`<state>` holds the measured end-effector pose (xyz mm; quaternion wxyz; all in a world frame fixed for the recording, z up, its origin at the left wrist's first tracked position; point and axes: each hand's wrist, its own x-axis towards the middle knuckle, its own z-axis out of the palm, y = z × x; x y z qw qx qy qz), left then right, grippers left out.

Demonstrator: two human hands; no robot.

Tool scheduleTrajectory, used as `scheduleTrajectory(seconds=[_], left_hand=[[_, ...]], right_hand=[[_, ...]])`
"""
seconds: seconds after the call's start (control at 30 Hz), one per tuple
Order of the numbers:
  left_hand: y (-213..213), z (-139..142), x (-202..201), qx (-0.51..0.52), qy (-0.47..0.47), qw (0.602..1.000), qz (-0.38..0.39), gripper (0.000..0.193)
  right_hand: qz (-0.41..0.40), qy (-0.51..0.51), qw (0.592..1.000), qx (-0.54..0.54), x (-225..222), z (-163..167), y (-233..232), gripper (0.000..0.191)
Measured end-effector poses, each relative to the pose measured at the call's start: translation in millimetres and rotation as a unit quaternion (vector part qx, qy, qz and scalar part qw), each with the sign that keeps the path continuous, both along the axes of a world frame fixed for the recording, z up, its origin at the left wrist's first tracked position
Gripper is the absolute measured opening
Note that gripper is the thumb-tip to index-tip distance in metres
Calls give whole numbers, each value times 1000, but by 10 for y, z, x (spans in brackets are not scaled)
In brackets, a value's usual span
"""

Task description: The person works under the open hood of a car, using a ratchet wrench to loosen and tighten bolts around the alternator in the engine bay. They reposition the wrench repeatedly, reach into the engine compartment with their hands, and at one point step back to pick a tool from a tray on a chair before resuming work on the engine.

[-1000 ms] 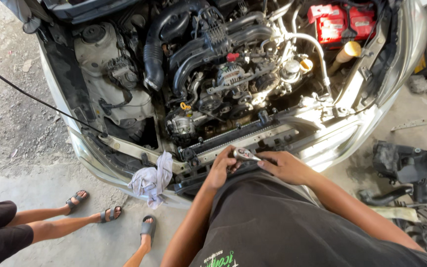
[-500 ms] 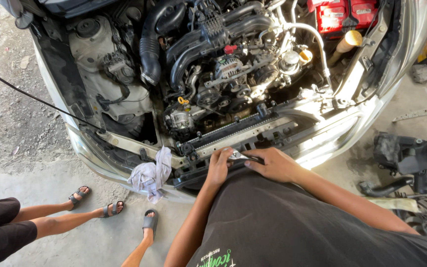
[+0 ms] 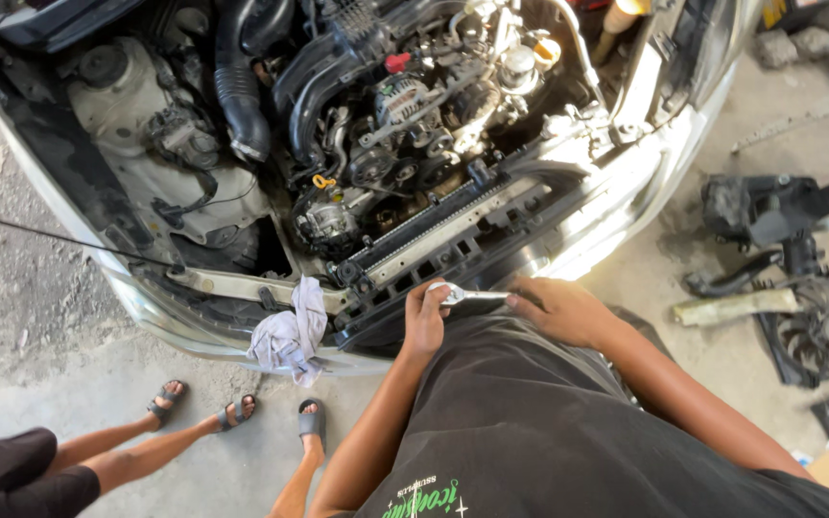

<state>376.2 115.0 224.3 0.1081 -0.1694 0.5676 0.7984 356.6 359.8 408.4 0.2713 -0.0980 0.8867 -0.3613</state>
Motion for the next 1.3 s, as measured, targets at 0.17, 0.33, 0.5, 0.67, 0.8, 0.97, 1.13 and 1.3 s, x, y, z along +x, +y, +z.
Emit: scheduleTrajectory(seconds=[0.17,0.33,0.5,0.67,0.8,0.97,1.13,1.3], left_hand=[[92,-33,120,-45,39,989,-139,20],[370,-80,200,10,32,972,-234,26],[899,-169,164,-37,12,954,-297,25],[1473,-285,186,-159,74,907,-383,32],[2041,-472,176,-232,145,899,-343,34],[3065,-654,38,-211,65,931,-291,37],[4287,-330,-112,-203,207,889,-356,33],[5306,316,-314,-203,290,819,-451,30]], right_hand=[[-58,4,998,19,486,-84,106,41],[-128,-33,991,16,985,23,370,43],[-230,-20,973,-4,1454,77,690,42],[-291,-48,955,-8,1698,-34,1255,44],[-271,-53,961,-14,1602,-200,2031,46],[-328,-15,945,-4,1457,-454,3276,53],[-393,6,918,53,1763,-574,4568,54],[-436,-64,890,120,2134,-736,5377,57]])
